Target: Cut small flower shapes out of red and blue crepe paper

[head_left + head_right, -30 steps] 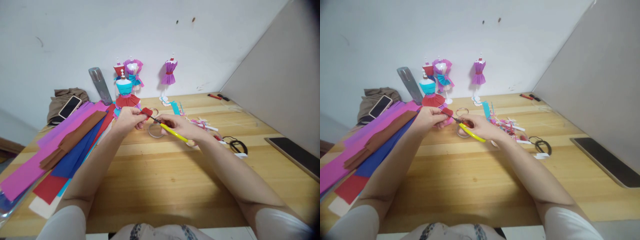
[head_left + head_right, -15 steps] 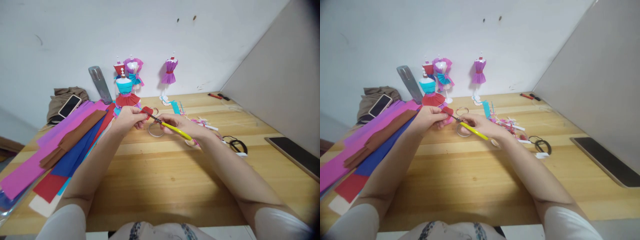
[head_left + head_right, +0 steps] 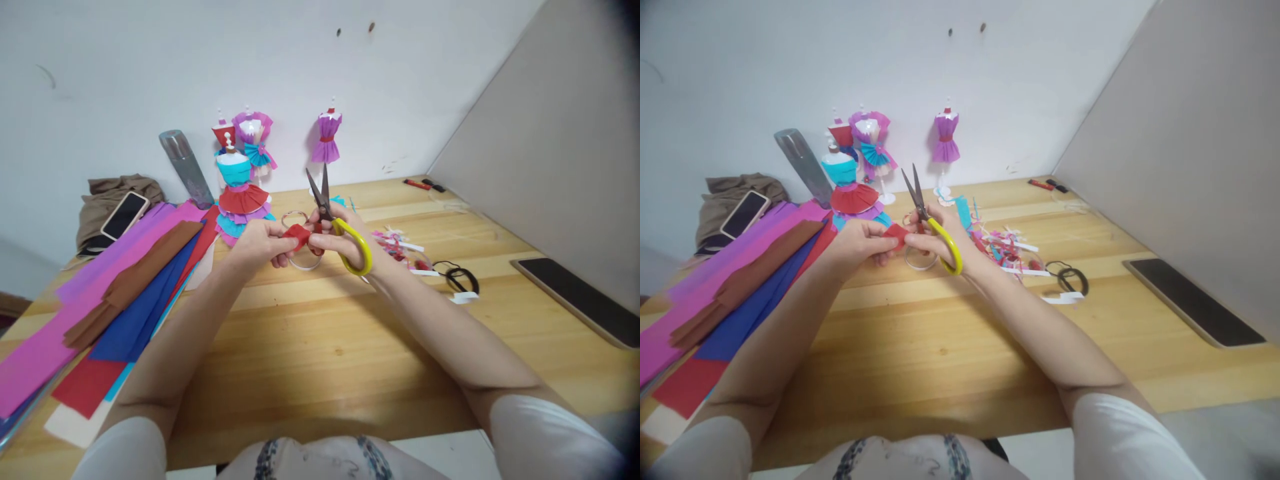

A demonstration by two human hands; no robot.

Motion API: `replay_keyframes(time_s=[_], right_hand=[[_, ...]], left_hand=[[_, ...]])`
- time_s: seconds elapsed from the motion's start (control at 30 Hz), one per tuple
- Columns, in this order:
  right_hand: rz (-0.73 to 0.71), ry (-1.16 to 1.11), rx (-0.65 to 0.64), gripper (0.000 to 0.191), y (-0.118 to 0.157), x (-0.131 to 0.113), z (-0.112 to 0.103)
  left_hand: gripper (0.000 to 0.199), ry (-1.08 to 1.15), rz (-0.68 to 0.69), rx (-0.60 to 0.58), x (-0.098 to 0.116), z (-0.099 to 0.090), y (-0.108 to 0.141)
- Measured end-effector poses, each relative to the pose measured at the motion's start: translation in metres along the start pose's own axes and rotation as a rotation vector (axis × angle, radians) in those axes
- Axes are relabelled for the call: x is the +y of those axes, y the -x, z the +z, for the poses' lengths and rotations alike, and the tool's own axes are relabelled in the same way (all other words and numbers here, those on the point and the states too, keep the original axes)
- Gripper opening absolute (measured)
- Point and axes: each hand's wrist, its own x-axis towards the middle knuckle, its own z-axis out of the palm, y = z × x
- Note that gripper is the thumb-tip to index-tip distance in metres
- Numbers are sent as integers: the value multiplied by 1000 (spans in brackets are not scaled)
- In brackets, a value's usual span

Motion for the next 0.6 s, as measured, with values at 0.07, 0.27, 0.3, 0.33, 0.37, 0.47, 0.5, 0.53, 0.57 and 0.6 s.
replay_keyframes(time_s=[0.07,0.27,0.3,0.33,0.37,0.47,0.5,0.53,0.57,0.6], right_hand=[[14,4,41,50,1,-3,4],[13,87,34,41,2,-9,2],[12,100,36,40,3,-9,2],[15,110,38,38,3,-9,3],[21,115,39,37,3,-9,3],[45,120,38,34,4,-10,4],[51,119,40,34,4,-11,4],[54,117,42,34,4,-11,4],[55,113,47,33,4,-12,4],[54,109,55,33,5,-12,4]], left_hand=[[26,-18,4,-31,-1,4,0],[30,-62,-12,-44,0,10,2],[31,-64,-16,-41,1,11,2],[32,-67,-18,-40,1,11,3],[33,-70,-17,-39,2,12,3],[33,-75,-10,-53,0,12,2],[32,-74,-3,-62,-1,12,1],[30,-70,7,-73,-3,11,1],[29,-63,20,-82,-4,10,0],[27,-54,31,-93,-6,9,-1]])
